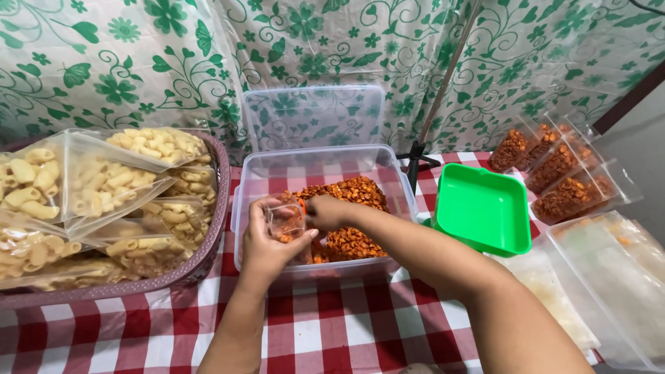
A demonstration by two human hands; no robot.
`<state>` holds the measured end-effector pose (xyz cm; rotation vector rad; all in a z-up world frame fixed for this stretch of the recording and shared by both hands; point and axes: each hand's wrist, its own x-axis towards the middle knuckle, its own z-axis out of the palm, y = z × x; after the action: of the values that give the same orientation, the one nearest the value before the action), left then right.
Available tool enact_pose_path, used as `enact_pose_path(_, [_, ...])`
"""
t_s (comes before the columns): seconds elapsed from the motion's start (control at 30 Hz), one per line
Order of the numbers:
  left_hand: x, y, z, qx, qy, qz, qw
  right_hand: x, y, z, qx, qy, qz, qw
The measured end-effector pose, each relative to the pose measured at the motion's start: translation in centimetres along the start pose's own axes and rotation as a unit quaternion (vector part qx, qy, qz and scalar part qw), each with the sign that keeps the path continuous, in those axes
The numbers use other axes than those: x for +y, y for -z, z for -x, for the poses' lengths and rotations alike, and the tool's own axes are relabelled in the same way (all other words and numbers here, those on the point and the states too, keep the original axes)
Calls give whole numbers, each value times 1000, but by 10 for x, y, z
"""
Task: Scooping snacks from a large container into small plastic bags and weighing them on a scale for portioning.
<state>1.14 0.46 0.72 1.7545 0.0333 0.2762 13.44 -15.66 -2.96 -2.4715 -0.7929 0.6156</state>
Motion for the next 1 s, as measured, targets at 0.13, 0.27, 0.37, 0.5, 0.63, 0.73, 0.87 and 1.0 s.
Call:
enact_pose_path(0.13, [-4, 2, -3, 9, -24, 47, 999, 22, 5, -13, 27, -26, -97, 995])
enact_pose_path(0.27, [-8, -3, -6, 42, -56, 116, 991, 18, 33, -3, 78, -45, -101, 991])
enact_pose_path(0.37, [-13, -5, -11, 50, -63, 101, 992, 24, 45, -1, 145, -35, -144, 978])
enact_pose_path(0.5, [-1, -5, -9, 40, -70, 39, 996, 35, 61, 3, 262, 11, -209, 942])
enact_pose_path(0.63, [26, -5, -2, 43, -73, -15, 996, 22, 80, 37, 316, 45, -212, 924])
enact_pose_path(0.73, [29, -9, -6, 15, -71, -51, 996, 21, 95, 58, 362, 60, -223, 903])
enact_pose_path(0.87, [25, -19, -16, -25, -57, -121, 991, 10, 123, 95, 452, 105, -214, 859])
enact_pose_path(1.0, [19, -29, -26, -68, -51, -169, 982, -1, 148, 119, 520, 139, -184, 822])
